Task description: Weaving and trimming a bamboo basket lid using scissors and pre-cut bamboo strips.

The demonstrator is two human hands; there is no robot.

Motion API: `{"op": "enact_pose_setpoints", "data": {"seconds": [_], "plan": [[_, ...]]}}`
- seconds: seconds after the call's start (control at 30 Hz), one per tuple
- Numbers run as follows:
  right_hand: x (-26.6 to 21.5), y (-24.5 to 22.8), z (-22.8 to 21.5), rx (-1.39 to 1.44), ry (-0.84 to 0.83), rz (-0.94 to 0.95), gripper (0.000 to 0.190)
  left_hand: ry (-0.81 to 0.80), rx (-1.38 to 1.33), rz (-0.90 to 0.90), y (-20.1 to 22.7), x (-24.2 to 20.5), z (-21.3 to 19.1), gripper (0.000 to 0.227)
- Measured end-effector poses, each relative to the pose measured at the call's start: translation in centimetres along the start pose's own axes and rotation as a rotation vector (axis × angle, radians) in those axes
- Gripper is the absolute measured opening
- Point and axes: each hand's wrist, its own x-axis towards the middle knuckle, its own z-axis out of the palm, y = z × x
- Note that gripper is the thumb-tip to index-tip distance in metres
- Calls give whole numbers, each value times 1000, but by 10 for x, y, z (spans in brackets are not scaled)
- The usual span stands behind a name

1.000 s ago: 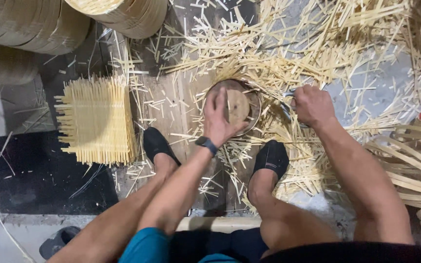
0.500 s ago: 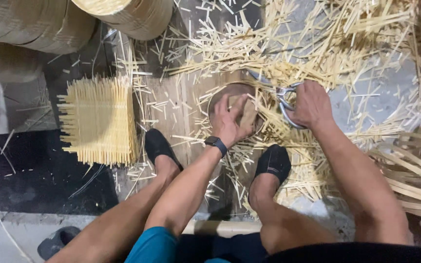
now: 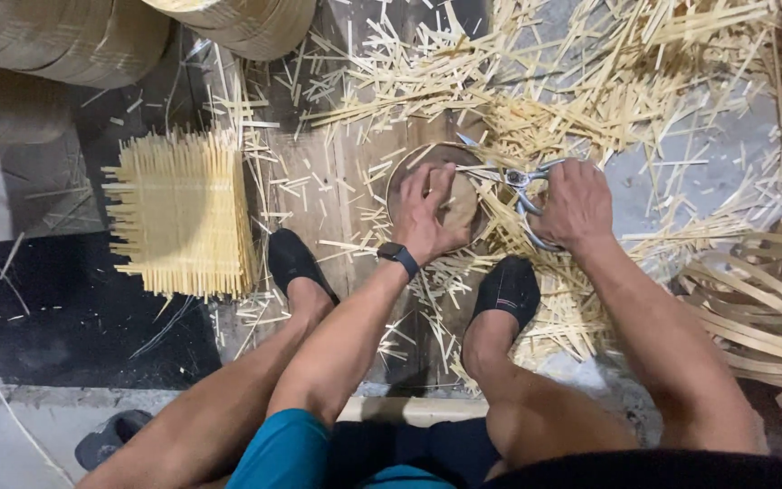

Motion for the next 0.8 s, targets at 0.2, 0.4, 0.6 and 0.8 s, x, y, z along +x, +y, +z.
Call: {"op": "enact_pose_setpoints", "data": {"seconds": [0.2,0.4,0.6,0.8], "plan": [[-17,29,46,60,-91,29,32,-125,105,-24,11,1,-14,108],[16,7,18,42,-282,43,42,-165,64,35,1,4,-8,102],[17,51,12,161,-478,270,49,-428,218,133,-17,19,-23,106],[-5,93,98,-40,-15,530,93,-89,-111,-292,-75,44,6,78]]}}
